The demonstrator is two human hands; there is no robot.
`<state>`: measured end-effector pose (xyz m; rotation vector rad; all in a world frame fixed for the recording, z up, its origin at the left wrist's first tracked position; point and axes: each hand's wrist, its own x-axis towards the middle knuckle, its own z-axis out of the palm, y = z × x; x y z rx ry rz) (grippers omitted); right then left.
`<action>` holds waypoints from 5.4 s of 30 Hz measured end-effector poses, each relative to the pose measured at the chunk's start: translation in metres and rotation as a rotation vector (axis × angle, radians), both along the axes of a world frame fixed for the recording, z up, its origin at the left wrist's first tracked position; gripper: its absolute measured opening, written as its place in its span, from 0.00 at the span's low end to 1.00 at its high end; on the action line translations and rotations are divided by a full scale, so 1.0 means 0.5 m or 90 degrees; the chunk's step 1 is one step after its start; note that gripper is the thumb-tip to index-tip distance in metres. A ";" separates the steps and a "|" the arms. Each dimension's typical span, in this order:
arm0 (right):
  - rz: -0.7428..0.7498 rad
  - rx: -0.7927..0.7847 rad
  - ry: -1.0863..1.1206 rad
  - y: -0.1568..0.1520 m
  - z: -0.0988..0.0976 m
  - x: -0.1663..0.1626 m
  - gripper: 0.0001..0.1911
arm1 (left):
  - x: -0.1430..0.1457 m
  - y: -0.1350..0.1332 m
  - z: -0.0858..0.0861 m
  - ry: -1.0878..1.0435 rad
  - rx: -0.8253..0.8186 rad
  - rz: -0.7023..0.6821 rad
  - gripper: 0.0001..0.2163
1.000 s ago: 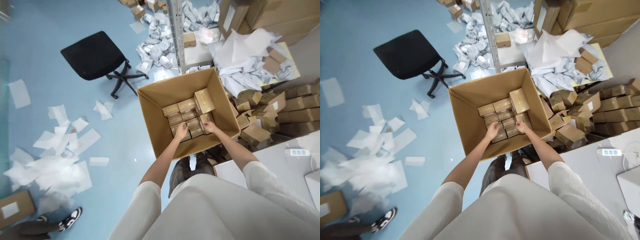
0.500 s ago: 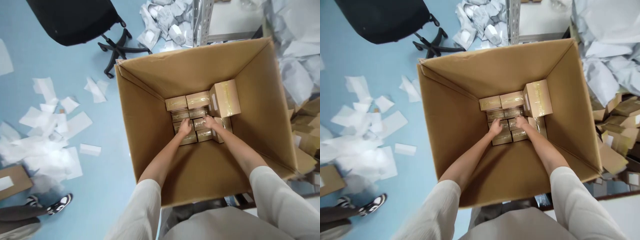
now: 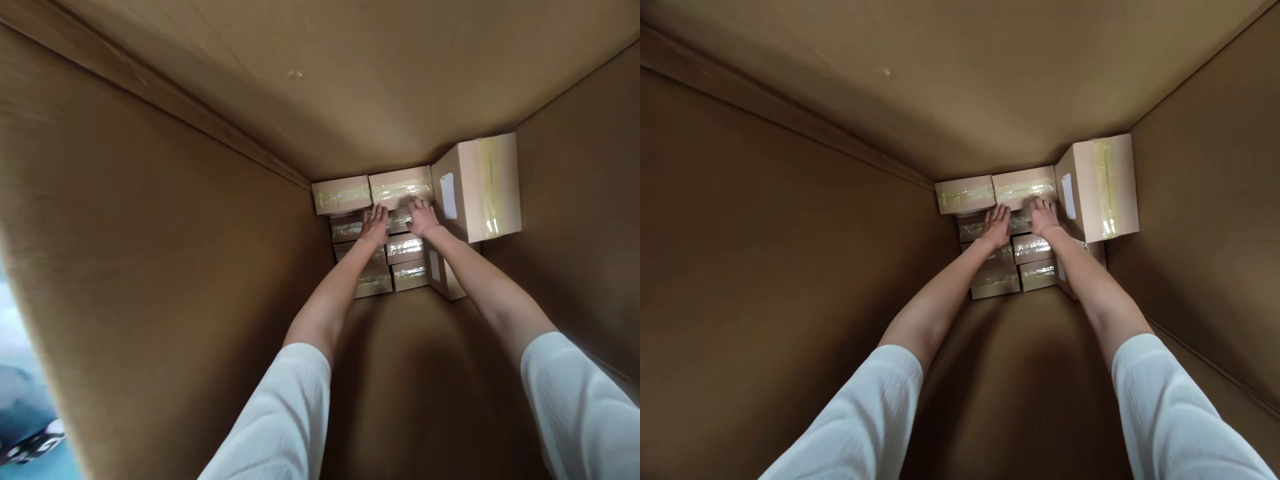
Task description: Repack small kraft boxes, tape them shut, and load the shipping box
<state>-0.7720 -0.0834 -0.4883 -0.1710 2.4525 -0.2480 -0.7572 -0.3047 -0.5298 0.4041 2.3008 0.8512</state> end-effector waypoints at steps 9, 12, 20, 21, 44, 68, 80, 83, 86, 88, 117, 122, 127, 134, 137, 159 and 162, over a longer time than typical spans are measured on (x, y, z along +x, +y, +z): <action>0.119 -0.022 0.103 -0.073 -0.097 -0.076 0.71 | 0.085 -0.031 0.016 0.034 -0.055 -0.094 0.45; 0.115 -0.036 0.110 -0.077 -0.112 -0.086 0.69 | 0.094 -0.036 0.015 0.044 -0.072 -0.106 0.45; 0.146 -0.007 0.100 -0.064 -0.050 -0.035 0.69 | 0.095 -0.022 0.082 0.076 -0.022 0.013 0.40; 0.145 -0.003 0.093 -0.071 -0.039 -0.019 0.69 | 0.092 -0.025 0.094 0.089 -0.019 0.025 0.40; 0.044 0.063 0.131 -0.140 0.715 0.259 0.68 | 0.056 -0.080 0.712 0.166 0.014 -0.364 0.62; -0.537 0.201 0.228 0.130 1.241 0.931 0.81 | 0.331 0.361 1.229 0.412 0.369 -0.808 0.57; -0.650 0.243 0.190 0.109 1.164 1.457 0.72 | 0.836 0.506 1.142 0.426 0.292 -1.062 0.59; -0.666 0.253 0.205 0.119 1.136 1.555 0.71 | 0.934 0.538 1.123 0.437 0.261 -1.088 0.60; -0.690 0.261 0.218 0.128 1.114 1.635 0.70 | 1.015 0.568 1.108 0.455 0.236 -1.102 0.60; -0.706 0.264 0.220 0.133 1.101 1.680 0.69 | 1.061 0.585 1.100 0.456 0.228 -1.114 0.60; -1.034 0.300 0.163 0.155 0.996 1.763 0.67 | 1.103 0.637 1.074 0.404 0.158 -1.006 0.32; -0.935 0.318 0.264 0.160 1.017 1.683 0.55 | 1.025 0.598 1.069 0.388 0.171 -0.957 0.31; -0.863 0.298 0.276 0.150 1.032 1.535 0.47 | 0.922 0.542 1.074 0.389 0.184 -0.888 0.29; -0.764 0.264 0.279 0.096 1.020 1.302 0.43 | 0.707 0.415 1.078 0.393 0.243 -0.750 0.28; -0.715 0.242 0.287 0.065 1.008 1.178 0.43 | 0.590 0.342 1.060 0.397 0.242 -0.680 0.29; -0.218 0.038 0.172 -0.050 0.755 0.397 0.31 | 0.073 -0.092 0.643 0.178 -0.112 -0.200 0.29; -0.115 0.014 0.122 -0.052 0.640 0.315 0.31 | 0.065 -0.102 0.527 0.119 -0.164 -0.132 0.31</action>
